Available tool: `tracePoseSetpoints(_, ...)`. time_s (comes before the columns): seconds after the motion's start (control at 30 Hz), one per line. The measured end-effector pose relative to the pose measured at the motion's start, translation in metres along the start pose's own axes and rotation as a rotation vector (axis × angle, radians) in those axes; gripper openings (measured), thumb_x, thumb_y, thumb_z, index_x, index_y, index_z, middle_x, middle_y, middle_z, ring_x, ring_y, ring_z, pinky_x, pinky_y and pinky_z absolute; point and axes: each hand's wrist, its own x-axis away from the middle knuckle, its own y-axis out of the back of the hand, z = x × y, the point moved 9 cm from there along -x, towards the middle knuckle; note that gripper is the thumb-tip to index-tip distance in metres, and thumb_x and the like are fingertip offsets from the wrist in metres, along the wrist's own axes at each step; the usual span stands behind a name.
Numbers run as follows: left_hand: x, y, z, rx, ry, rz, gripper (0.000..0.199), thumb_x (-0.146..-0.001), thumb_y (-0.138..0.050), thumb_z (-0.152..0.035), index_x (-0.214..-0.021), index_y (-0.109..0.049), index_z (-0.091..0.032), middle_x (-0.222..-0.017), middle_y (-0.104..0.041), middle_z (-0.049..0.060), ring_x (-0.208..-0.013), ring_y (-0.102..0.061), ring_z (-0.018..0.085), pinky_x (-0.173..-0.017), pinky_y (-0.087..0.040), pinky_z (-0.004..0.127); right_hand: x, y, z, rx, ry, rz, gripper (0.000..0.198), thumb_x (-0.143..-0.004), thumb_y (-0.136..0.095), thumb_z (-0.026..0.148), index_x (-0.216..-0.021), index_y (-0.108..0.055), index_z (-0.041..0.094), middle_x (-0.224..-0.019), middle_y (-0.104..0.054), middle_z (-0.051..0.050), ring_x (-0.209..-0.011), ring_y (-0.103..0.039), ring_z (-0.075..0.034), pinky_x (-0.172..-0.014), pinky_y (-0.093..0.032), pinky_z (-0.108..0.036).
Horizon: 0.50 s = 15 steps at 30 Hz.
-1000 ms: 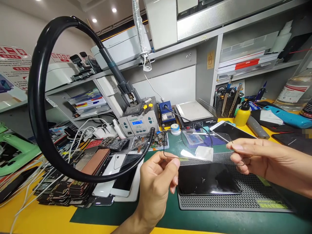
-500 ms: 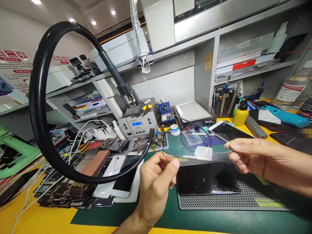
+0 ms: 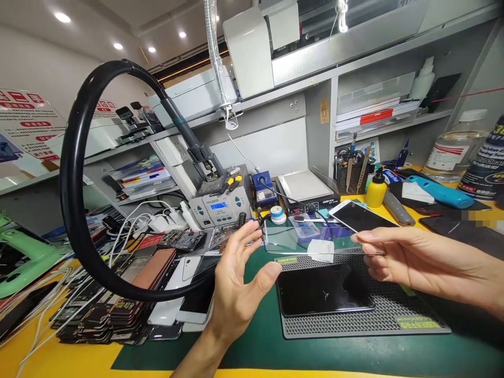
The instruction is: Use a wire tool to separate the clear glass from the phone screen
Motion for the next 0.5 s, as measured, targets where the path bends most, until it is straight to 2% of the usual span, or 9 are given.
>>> tracePoseSetpoints(0.2,-0.002,-0.005,0.002,0.086,-0.028,0.033,0.062,-0.087,-0.078,-0.032,-0.143,-0.054,-0.024,-0.148,-0.057,0.013,-0.139,-0.052,0.033,-0.119,-0.040,0.050,0.002,-0.002,-0.001,0.002,0.002,0.026,0.008,-0.077,-0.085,0.009,-0.080,-0.078,0.011,-0.070,-0.075,-0.007,-0.059,-0.068,-0.013,-0.057,-0.059,-0.025)
tracePoseSetpoints(0.5,0.003,-0.011,-0.006,0.102,-0.053,-0.006,0.059,-0.087,-0.078,-0.035,-0.140,-0.056,-0.022,-0.142,-0.063,0.014,-0.136,-0.056,0.033,-0.117,-0.041,0.050,0.001,-0.003,-0.003,-0.009,-0.007,0.032,0.006,-0.079,-0.083,0.009,-0.078,-0.078,0.012,-0.071,-0.074,-0.007,-0.058,-0.066,-0.012,-0.056,-0.059,-0.023)
